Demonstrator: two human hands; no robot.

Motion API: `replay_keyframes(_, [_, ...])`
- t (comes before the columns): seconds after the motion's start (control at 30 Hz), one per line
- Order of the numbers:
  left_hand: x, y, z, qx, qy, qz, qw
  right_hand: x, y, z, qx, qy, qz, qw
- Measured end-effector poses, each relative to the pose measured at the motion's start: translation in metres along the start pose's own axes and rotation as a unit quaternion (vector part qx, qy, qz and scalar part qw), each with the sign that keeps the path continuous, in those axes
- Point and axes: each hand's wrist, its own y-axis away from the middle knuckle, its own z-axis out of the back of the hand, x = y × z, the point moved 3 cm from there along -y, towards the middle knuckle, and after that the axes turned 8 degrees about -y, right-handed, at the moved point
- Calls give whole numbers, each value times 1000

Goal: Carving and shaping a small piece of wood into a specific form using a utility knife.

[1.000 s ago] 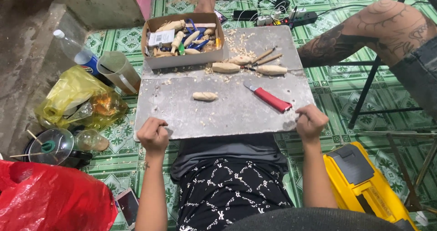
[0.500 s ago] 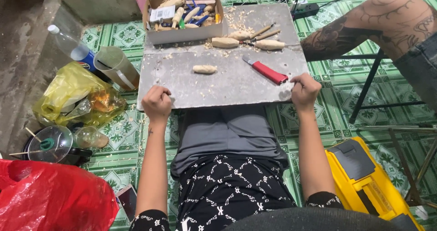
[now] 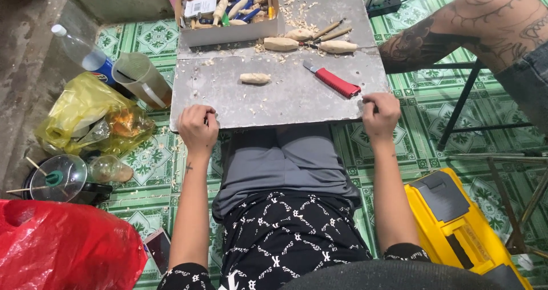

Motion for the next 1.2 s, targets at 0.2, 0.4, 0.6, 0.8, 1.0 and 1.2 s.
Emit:
replay_keyframes(0.2, [-22, 66, 7, 25, 7, -32, 999, 23, 76, -3, 44, 39, -58, 997])
replay_keyframes(0.4, [-33, 139, 10, 354, 176, 225, 890, 18, 211, -27, 212, -282, -425, 833])
replay_keyframes(0.6, [-7, 166, 2, 456, 289, 359, 762, 82, 161, 1, 315, -234, -632, 668])
replay_keyframes(0.8, [-13, 171, 36, 515, 222, 418, 715, 15, 250, 2, 339, -253, -525, 739])
replay_keyframes(1.0, [139, 428, -50, 416, 169, -42, 893, -28, 340, 29, 322, -166, -464, 808])
replay_keyframes(1.2, [65, 357, 40, 422, 27, -13, 906, -38, 381, 40, 313, -166, -333, 874])
